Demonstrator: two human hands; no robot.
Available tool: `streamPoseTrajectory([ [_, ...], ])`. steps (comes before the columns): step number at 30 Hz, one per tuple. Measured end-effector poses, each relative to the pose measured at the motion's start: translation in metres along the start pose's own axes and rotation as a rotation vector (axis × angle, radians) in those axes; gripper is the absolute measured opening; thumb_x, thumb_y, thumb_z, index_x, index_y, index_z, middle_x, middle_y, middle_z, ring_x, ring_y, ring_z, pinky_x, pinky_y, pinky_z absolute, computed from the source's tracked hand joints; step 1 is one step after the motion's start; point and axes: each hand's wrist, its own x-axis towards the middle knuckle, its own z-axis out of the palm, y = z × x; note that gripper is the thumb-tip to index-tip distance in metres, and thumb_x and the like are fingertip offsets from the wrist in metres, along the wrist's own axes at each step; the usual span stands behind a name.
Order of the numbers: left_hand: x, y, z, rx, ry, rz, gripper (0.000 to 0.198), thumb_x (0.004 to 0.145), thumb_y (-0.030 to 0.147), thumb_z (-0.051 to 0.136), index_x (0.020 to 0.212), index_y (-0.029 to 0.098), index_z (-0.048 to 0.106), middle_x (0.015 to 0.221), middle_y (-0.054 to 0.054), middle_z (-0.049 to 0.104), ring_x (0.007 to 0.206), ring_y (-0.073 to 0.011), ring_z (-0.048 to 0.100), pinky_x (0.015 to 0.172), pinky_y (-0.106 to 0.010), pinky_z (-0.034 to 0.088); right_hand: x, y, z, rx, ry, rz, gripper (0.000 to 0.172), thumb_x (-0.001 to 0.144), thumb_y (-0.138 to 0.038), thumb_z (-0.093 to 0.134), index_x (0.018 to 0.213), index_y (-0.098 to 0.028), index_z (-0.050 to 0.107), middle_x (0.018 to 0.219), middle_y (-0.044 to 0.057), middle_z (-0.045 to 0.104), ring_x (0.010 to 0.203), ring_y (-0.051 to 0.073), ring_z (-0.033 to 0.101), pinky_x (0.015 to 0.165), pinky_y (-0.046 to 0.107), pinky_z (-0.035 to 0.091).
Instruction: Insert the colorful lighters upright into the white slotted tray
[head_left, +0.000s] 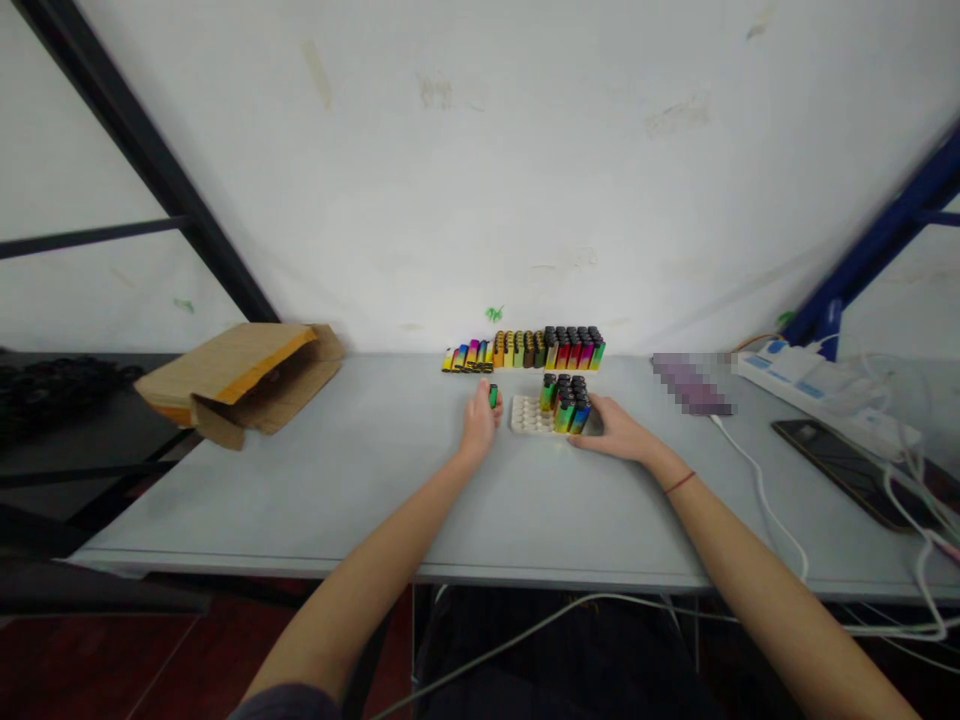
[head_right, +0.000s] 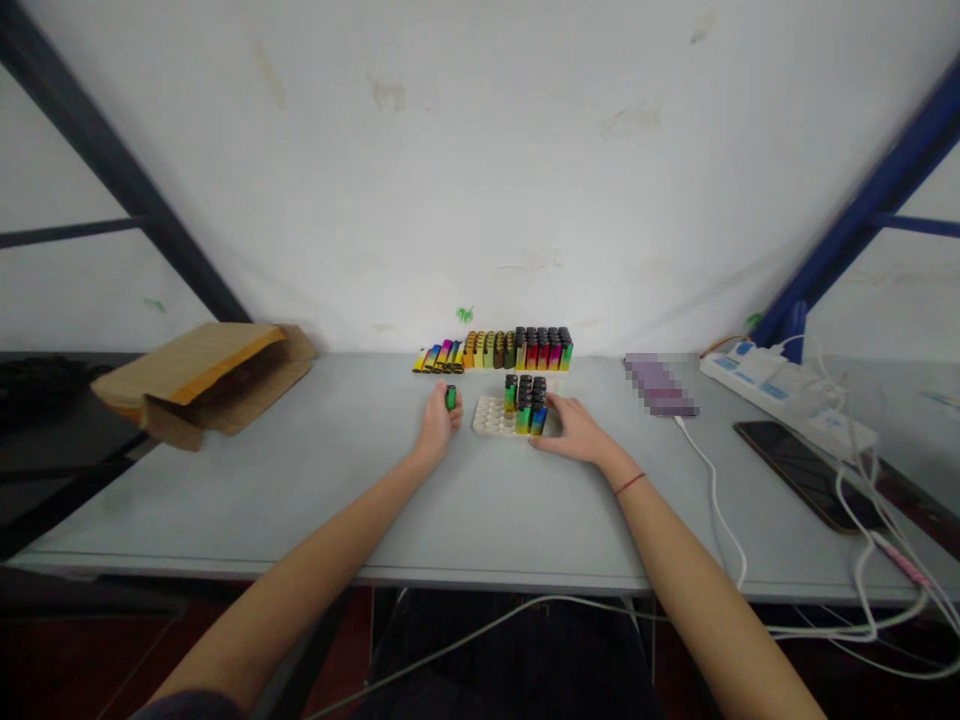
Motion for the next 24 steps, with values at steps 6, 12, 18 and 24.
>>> streamPoseTrajectory([
  [6,-0.009,-0.013,-0.001,0.459,-0.202,0.724,0.035,0.105,0.051,0.048,0.116,0.02,0.062,0.105,-0.009,0.068,0.098,-0.0207,0.066,0.093,-0.036,0.054,0.0,0.0,0.002,0.036,0.02,-0.026,0.081,0.074,-0.051,0.084,0.142,-0.013,0.057,0.135,0.021,0.071,0.119,0.042,0.066,0.105,0.06,0.052],
  [12,-0.008,-0.011,0.006,0.711,-0.255,0.931,0.03,0.107,0.039,0.051,0.12,0.022,0.071,0.115,-0.011,0.073,0.115,-0.0242,0.064,0.105,-0.04,0.047,0.0,-0.001,0.002,0.037,0.037,-0.025,0.082,0.073,-0.048,0.086,0.143,-0.016,0.057,0.134,0.018,0.072,0.12,0.042,0.067,0.107,0.058,0.051],
  [18,-0.005,-0.01,0.006,0.824,-0.288,0.777,0.027,0.106,0.031,0.056,0.125,0.023,0.073,0.122,-0.009,0.078,0.117,-0.0241,0.067,0.105,-0.039,0.046,0.0,0.0,0.002,0.044,0.029,-0.035,0.084,0.075,-0.049,0.085,0.145,-0.015,0.056,0.135,0.019,0.072,0.12,0.042,0.067,0.107,0.058,0.051],
  [24,0.0,-0.011,0.009,0.88,-0.319,0.713,0.029,0.104,0.029,0.059,0.13,0.024,0.071,0.122,-0.008,0.078,0.114,-0.0237,0.07,0.103,-0.04,0.05,0.001,0.001,0.002,0.047,0.026,-0.038,0.086,0.074,-0.05,0.085,0.145,-0.013,0.055,0.136,0.021,0.071,0.122,0.042,0.066,0.107,0.059,0.051],
])
